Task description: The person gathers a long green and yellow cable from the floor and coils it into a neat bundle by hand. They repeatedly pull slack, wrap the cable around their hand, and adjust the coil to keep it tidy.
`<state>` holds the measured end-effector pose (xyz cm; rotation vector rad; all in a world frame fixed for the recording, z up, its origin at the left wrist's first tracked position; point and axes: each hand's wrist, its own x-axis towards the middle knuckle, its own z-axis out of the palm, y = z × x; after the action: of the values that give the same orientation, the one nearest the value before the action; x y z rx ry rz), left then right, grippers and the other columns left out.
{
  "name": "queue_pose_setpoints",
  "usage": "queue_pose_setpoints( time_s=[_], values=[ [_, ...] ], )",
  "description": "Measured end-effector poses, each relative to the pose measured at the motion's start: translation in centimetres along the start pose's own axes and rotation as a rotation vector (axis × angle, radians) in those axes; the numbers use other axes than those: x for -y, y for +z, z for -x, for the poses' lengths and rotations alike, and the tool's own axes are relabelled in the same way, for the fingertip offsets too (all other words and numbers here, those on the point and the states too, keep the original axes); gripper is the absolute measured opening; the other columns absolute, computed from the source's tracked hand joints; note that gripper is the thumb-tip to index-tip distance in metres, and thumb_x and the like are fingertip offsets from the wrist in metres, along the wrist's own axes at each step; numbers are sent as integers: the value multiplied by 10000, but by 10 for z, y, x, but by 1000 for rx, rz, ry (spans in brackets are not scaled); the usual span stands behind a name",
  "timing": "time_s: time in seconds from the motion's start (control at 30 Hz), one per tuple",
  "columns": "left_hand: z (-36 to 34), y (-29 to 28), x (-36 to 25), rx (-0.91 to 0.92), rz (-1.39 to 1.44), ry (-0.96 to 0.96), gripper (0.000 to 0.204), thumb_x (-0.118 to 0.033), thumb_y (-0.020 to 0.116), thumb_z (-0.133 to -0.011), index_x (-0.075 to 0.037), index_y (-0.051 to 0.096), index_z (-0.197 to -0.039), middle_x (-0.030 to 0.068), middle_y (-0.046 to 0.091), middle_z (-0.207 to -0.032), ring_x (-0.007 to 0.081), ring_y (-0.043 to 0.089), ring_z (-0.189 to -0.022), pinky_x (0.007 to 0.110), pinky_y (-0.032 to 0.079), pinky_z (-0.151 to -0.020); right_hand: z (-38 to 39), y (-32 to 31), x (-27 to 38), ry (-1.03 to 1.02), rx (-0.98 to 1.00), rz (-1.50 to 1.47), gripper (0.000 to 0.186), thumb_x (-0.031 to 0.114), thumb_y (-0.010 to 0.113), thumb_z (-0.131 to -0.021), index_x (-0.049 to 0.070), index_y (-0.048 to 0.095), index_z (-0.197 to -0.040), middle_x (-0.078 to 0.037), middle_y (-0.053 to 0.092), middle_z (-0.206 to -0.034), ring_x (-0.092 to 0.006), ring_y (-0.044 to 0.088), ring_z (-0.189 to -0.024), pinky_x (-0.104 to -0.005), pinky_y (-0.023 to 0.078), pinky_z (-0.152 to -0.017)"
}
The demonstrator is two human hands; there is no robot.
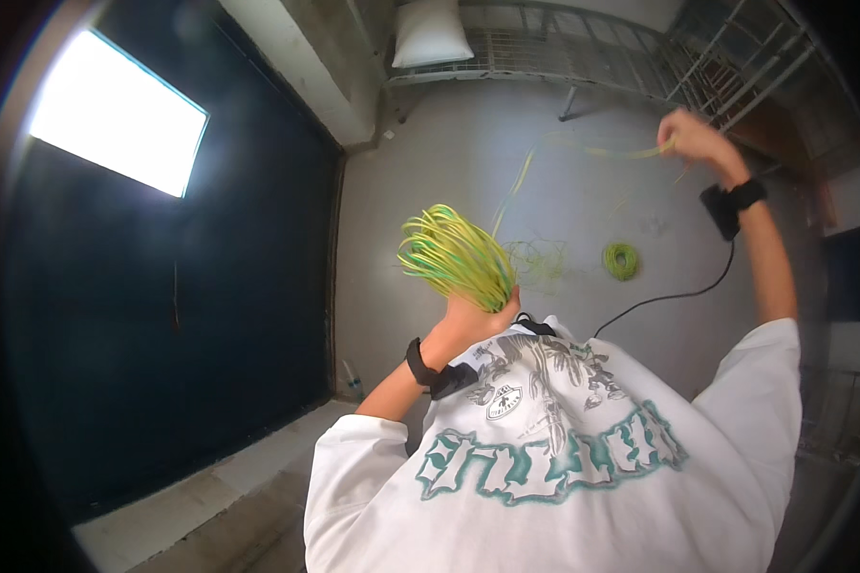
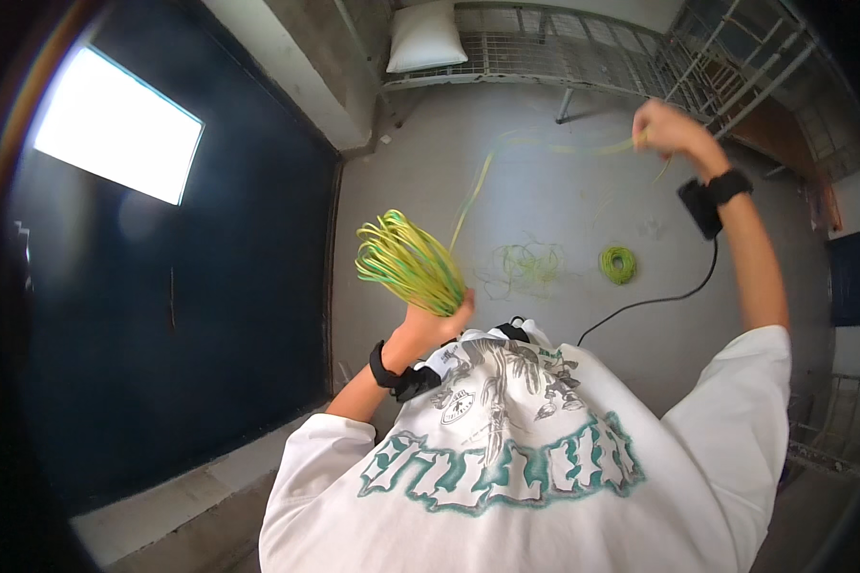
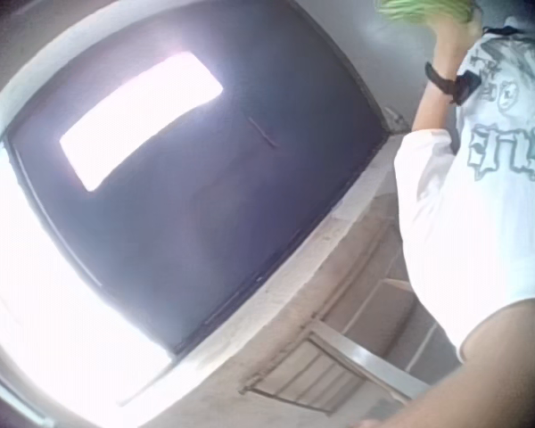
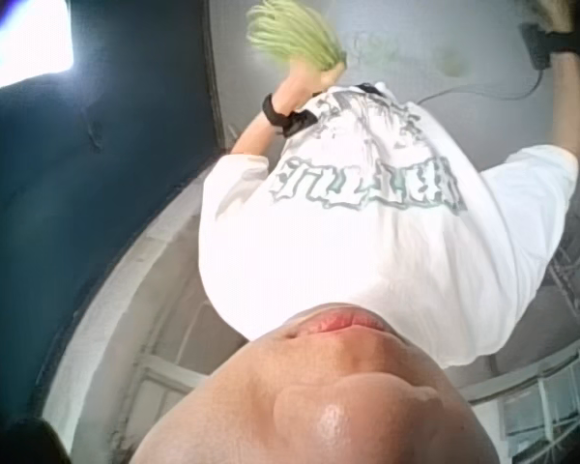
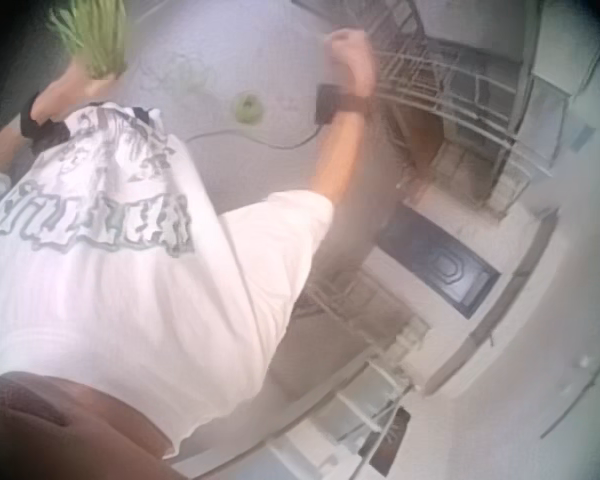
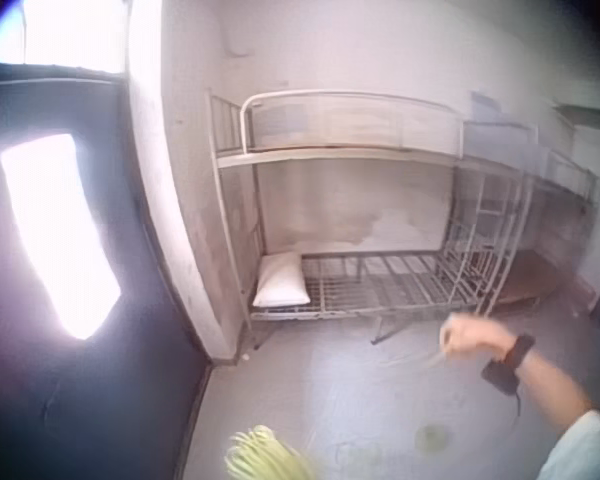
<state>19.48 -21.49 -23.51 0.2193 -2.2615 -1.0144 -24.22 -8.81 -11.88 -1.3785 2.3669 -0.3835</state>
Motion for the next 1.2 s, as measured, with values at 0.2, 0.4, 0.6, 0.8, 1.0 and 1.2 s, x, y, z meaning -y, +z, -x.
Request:
queue_pose_setpoints(
  time_s=[0.2,0.4,0.6,0.8,1.0,1.2],
  values=[
    [-13,-39,-53,-27,1052,-75,290,-120,554,-889,-60,456,-622,22,450,-518,144,412,-450,280,310,-439,48,138,62,-215,224,-274,850,212,774,-703,26,323,-1400,-189,375,-1423,-259,391,-1298,-376,350,-1051],
    [-47,-59,-83,-17,1217,91,353,-161,557,-877,-88,417,-560,8,421,-427,166,381,-367,308,311,-413,119,209,210,-567,116,-790,629,252,686,-824,24,409,-1341,-138,508,-1294,-242,459,-1217,-368,339,-1035],
    [-65,-71,-101,-117,1181,232,310,-190,499,-840,-109,407,-555,-4,409,-387,136,336,-289,279,273,-344,115,199,219,-385,341,-1171,227,190,619,-890,-9,627,-998,-50,661,-873,-108,597,-809,-270,466,-778],
    [-60,-58,-117,40,1330,322,314,-188,536,-835,-101,429,-553,7,441,-403,150,389,-303,275,291,-336,80,196,175,-444,569,-1209,200,183,687,-835,-15,680,-804,-27,658,-728,-73,581,-727,-227,456,-703],
    [-40,-51,-114,440,1377,194,308,-151,568,-801,-76,436,-533,41,414,-445,213,388,-358,333,276,-380,49,131,172,-469,499,-841,149,98,732,-719,-35,669,-691,-18,608,-590,-70,531,-573,-239,421,-561],
    [-15,-41,-87,643,813,-134,243,-148,617,-791,-35,512,-603,68,480,-584,229,442,-516,346,325,-498,61,59,185,-394,188,-278,236,159,737,-669,-53,633,-652,-104,501,-494,-175,509,-493,-312,371,-495]
  ],
)
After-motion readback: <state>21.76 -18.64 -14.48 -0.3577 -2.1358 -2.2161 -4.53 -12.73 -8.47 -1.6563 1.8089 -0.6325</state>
